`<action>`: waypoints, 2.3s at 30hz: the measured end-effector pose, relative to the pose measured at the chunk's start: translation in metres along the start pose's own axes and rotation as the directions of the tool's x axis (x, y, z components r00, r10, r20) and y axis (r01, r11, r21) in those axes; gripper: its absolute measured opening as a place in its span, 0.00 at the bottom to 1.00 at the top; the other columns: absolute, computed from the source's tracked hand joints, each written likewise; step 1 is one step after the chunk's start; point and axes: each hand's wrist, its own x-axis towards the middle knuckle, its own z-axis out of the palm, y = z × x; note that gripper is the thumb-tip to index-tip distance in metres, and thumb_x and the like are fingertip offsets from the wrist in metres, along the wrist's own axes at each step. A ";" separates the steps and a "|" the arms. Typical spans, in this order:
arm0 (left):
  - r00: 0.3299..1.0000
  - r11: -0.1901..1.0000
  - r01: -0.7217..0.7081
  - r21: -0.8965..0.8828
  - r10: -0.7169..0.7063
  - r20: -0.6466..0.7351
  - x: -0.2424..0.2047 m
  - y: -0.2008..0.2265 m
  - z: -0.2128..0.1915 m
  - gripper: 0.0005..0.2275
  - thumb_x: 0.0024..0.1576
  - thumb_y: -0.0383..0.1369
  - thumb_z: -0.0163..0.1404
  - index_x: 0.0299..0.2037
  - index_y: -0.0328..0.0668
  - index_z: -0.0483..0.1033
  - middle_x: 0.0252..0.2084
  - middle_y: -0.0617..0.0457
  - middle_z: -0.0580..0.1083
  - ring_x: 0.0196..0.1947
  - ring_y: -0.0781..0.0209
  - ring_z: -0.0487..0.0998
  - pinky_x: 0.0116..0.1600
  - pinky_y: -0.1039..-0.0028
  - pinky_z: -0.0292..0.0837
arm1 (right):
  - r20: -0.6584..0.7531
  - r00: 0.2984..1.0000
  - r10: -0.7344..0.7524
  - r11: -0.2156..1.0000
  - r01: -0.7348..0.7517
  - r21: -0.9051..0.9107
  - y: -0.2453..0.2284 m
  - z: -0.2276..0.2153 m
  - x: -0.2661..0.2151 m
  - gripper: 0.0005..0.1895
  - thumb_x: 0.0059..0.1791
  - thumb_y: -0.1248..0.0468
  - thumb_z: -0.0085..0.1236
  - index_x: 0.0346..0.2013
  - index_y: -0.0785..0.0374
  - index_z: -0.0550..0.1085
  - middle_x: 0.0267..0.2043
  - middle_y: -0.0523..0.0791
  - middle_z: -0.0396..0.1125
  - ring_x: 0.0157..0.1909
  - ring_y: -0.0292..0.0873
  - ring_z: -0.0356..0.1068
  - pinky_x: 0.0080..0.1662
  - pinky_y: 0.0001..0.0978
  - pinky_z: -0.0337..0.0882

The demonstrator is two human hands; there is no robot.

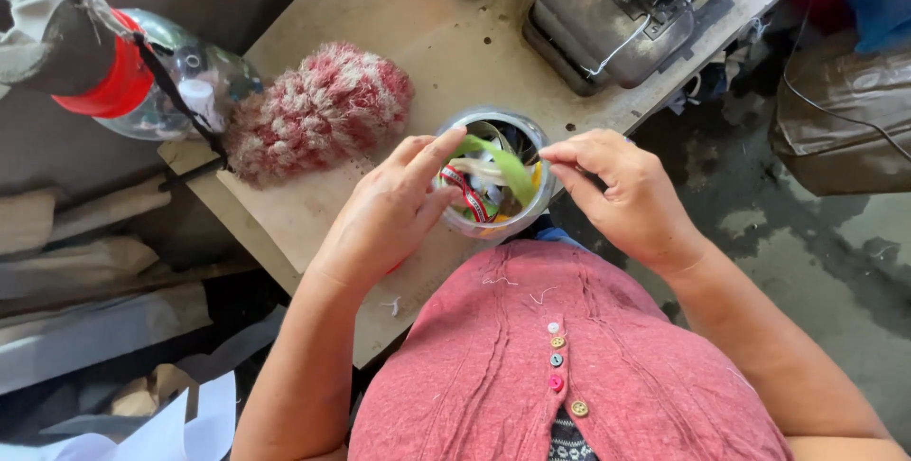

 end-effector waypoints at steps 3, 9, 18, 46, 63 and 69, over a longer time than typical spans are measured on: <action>0.989 0.999 -0.036 0.034 0.040 -0.140 -0.009 -0.010 0.001 0.19 0.63 0.38 0.50 0.66 0.57 0.67 0.51 0.54 0.72 0.42 0.45 0.80 0.45 0.55 0.78 | 0.084 0.993 -0.078 0.997 0.078 0.008 -0.012 -0.003 0.014 0.08 0.54 0.72 0.58 0.46 0.61 0.80 0.44 0.46 0.74 0.48 0.47 0.76 0.51 0.38 0.74; 0.975 0.992 -0.128 0.009 0.128 -0.180 -0.030 -0.008 0.014 0.07 0.61 0.37 0.54 0.46 0.52 0.78 0.32 0.52 0.71 0.35 0.48 0.79 0.40 0.59 0.77 | 0.385 0.896 -0.222 0.970 0.243 -0.006 -0.014 0.022 0.048 0.09 0.54 0.74 0.48 0.46 0.63 0.75 0.43 0.51 0.72 0.47 0.57 0.74 0.48 0.46 0.75; 0.981 0.994 -0.075 -0.077 0.088 0.173 -0.055 -0.010 0.045 0.09 0.62 0.40 0.51 0.35 0.46 0.77 0.29 0.51 0.73 0.37 0.49 0.79 0.39 0.61 0.78 | 0.867 0.399 0.298 0.801 0.389 -0.454 0.054 0.114 0.070 0.36 0.42 0.46 0.66 0.61 0.51 0.68 0.66 0.47 0.61 0.59 0.65 0.69 0.55 0.56 0.76; 0.869 0.957 -0.188 0.223 0.268 -0.416 -0.053 -0.036 0.100 0.09 0.68 0.38 0.43 0.55 0.53 0.71 0.37 0.57 0.67 0.34 0.55 0.75 0.39 0.69 0.75 | 0.886 0.433 0.165 0.741 0.539 -0.401 -0.002 0.057 0.058 0.18 0.45 0.73 0.54 0.50 0.65 0.71 0.55 0.54 0.66 0.40 0.66 0.77 0.41 0.58 0.81; 0.897 0.953 -0.237 0.191 0.290 -0.333 -0.057 -0.041 0.101 0.06 0.66 0.38 0.47 0.49 0.52 0.72 0.36 0.56 0.67 0.35 0.55 0.75 0.40 0.68 0.76 | 0.703 0.564 0.433 0.740 0.222 -0.635 -0.010 0.097 0.030 0.17 0.54 0.60 0.40 0.47 0.47 0.79 0.50 0.47 0.68 0.43 0.62 0.76 0.44 0.59 0.78; 0.884 0.957 -0.248 0.153 0.288 -0.368 -0.061 -0.045 0.105 0.06 0.66 0.39 0.48 0.48 0.52 0.73 0.36 0.56 0.68 0.34 0.56 0.74 0.38 0.68 0.75 | 0.678 0.655 0.334 0.723 0.283 -0.630 0.022 0.113 0.013 0.11 0.50 0.60 0.49 0.35 0.54 0.81 0.43 0.45 0.68 0.43 0.56 0.73 0.40 0.50 0.76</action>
